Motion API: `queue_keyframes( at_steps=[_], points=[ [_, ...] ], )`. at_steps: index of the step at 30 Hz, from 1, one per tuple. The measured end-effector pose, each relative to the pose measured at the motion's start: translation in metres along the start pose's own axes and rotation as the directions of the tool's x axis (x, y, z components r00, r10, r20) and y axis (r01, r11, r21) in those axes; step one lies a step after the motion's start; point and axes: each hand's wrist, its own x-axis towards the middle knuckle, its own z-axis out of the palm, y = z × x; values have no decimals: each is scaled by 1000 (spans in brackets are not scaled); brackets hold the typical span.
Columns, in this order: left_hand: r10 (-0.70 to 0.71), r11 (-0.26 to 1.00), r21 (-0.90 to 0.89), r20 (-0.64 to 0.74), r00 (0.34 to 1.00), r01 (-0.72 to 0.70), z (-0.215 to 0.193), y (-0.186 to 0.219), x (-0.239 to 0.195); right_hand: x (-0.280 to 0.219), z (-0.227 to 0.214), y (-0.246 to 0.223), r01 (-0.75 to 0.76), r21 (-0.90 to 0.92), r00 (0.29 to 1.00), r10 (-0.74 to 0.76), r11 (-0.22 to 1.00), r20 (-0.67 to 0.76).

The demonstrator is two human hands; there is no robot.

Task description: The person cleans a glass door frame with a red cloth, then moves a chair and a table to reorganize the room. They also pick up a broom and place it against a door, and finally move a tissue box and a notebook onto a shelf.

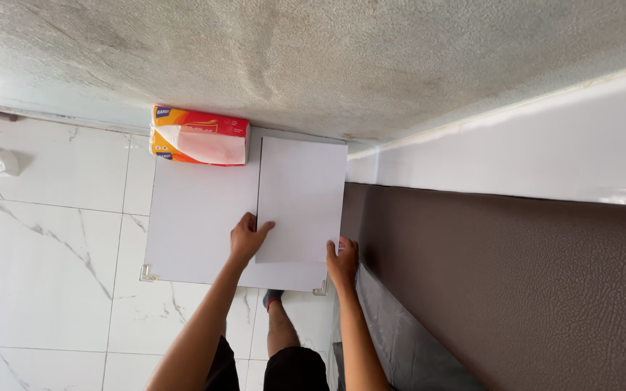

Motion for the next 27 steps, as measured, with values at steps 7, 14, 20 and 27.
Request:
queue_keyframes(
  at_steps=[7,14,20,27],
  points=[
    [123,953,-288,71,990,-97,-1,-11,-56,-28,15,68,-57,92,998,53,994,38],
    [268,909,-384,240,933,-162,6,-41,-80,-52,-27,80,-383,339,917,307,859,256],
    [154,903,-422,487,860,77,-37,-39,-115,-77,-79,49,-743,495,642,269,451,718],
    [134,938,-342,494,859,50,-38,-77,-101,-102,-56,54,-720,513,648,188,466,738]
  ],
)
